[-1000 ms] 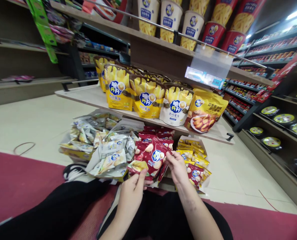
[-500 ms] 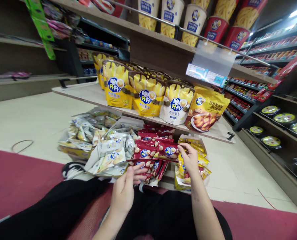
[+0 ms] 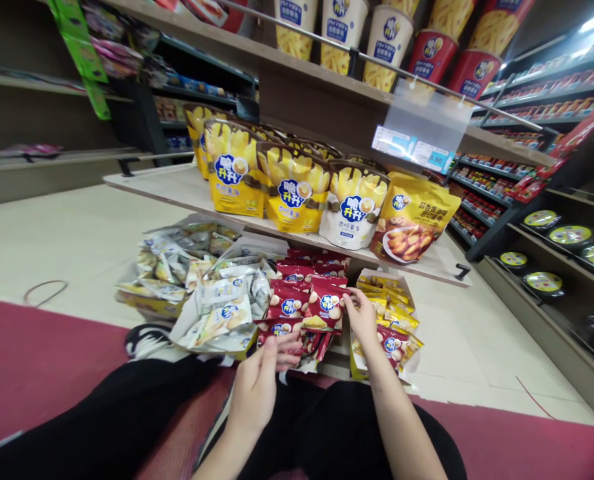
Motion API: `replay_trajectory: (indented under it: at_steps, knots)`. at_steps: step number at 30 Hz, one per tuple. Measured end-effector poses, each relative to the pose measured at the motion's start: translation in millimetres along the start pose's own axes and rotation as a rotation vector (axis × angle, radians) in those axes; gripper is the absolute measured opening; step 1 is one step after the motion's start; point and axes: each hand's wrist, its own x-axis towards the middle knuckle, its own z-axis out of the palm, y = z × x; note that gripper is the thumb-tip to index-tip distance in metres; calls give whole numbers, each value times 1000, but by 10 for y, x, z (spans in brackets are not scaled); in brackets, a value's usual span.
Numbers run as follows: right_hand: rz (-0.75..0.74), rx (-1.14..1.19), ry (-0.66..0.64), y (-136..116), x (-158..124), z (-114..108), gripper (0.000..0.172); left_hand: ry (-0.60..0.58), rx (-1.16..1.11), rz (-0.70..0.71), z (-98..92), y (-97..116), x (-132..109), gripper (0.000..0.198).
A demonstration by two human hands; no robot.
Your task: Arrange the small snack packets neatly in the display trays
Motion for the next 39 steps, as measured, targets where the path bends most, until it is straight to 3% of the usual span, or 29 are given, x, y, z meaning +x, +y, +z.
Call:
replay_trajectory:
  at_steps: [6, 13, 18, 26, 29, 34, 36, 39]
  knots:
    - [58, -59, -58, 13, -48, 52, 72, 16, -11, 1, 9, 42, -12, 72]
    - [104, -111, -12, -17, -133, 152, 61, 22, 1, 12, 11, 75, -14, 71]
    - [88, -181, -46, -89, -167, 82, 67, 14, 1, 14, 5, 73, -27, 72]
    - [141, -143, -123, -140, -84, -330, 80, -1, 7, 3, 24, 54, -40, 71]
    - [162, -229, -164, -61, -8, -599, 66, -8, 10, -6, 20, 42, -42, 71]
    - [339, -639, -153, 198, 62, -1342, 25, -23, 16, 13, -2, -4, -11, 72]
    - [411, -728, -176, 316, 59, -1541, 26, -16, 26, 14, 11, -12, -8, 71]
    - [487, -837, -250, 468, 89, -1570, 31, 3, 45, 18, 47, 8, -29, 70]
